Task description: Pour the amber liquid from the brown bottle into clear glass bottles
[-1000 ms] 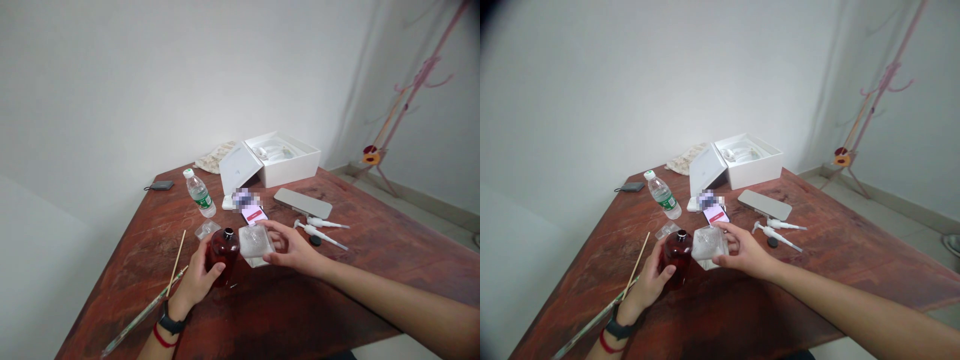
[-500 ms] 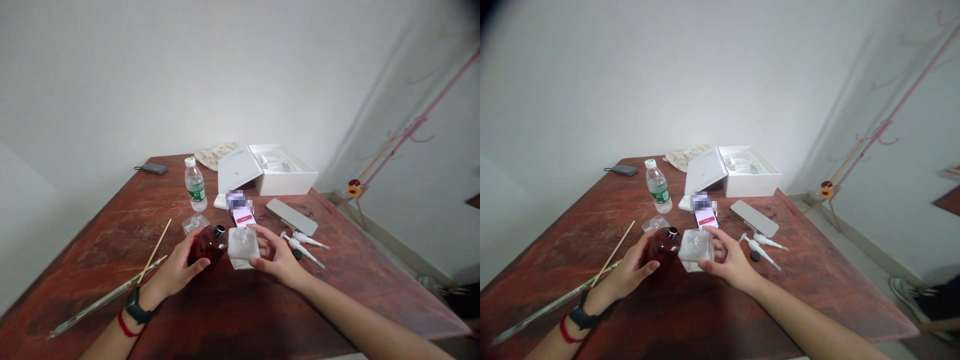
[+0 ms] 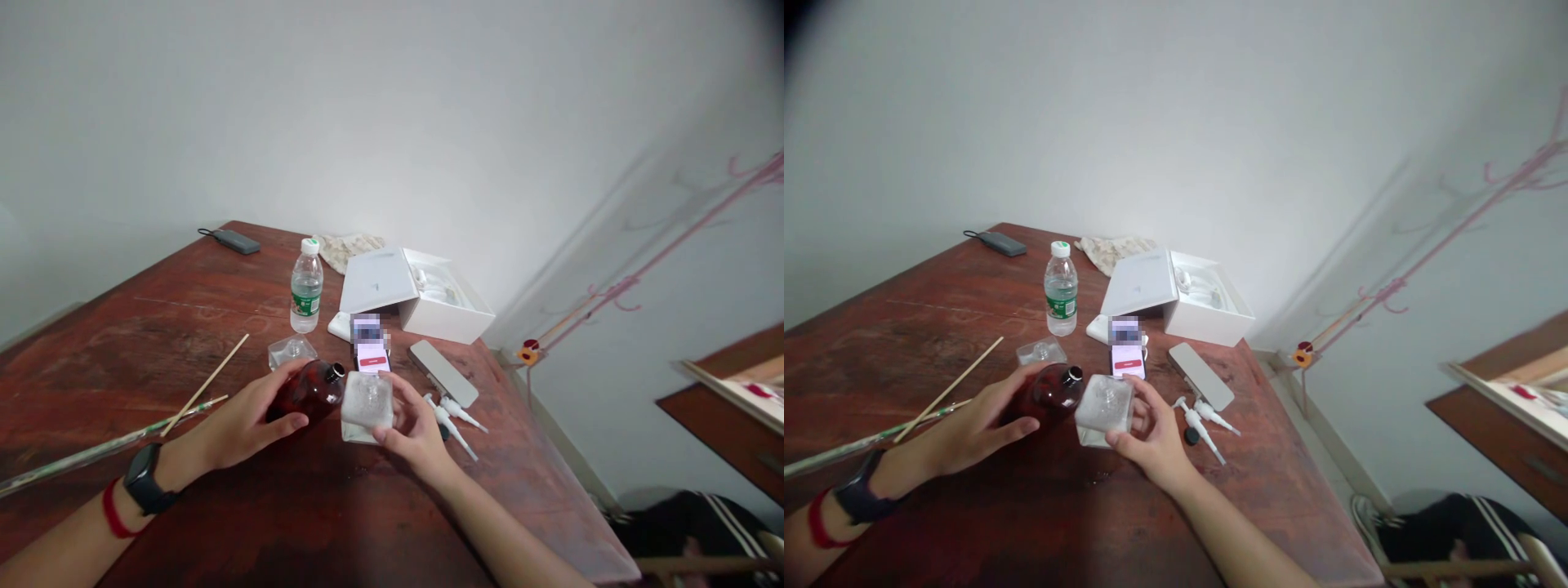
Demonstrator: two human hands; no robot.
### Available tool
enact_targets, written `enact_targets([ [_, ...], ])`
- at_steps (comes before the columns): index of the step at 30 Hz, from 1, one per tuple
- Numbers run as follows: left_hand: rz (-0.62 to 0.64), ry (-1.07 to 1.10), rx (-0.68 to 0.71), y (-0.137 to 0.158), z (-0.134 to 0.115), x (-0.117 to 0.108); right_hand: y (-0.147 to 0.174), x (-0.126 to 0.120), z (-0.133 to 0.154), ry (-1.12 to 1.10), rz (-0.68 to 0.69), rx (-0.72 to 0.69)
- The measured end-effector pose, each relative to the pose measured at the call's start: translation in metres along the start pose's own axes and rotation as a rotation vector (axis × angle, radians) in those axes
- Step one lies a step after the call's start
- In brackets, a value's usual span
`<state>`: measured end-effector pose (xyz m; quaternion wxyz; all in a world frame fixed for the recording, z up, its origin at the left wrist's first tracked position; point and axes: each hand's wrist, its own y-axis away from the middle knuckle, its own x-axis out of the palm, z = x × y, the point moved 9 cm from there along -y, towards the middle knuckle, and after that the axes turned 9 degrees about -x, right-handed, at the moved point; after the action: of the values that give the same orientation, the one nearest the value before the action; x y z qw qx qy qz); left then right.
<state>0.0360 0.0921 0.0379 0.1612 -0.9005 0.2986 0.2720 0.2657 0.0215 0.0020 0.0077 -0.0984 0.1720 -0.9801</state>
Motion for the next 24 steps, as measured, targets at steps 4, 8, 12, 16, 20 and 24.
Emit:
enact_targets([
  [4, -0.007, 0.009, 0.02, 0.0, 0.003, 0.0, 0.0, 0.0, 0.002, 0.053, 0.005, 0.016],
  [8, 0.001, 0.024, 0.049, 0.0, 0.009, 0.002, -0.001, 0.0, 0.005, 0.068, 0.02, 0.017],
  [12, -0.012, 0.01, 0.042, 0.0, 0.013, 0.002, 0.0, -0.001, 0.004, 0.075, 0.013, 0.023],
  [16, -0.016, 0.005, 0.044, 0.001, 0.013, 0.003, 0.0, -0.001, 0.003, 0.041, -0.009, 0.013],
  [20, -0.007, 0.016, 0.039, 0.001, 0.014, 0.003, 0.0, -0.001, 0.004, 0.047, -0.014, 0.008],
  [24, -0.007, -0.004, 0.027, 0.001, 0.016, 0.004, 0.0, -0.001, 0.005, 0.061, -0.006, 0.003],
])
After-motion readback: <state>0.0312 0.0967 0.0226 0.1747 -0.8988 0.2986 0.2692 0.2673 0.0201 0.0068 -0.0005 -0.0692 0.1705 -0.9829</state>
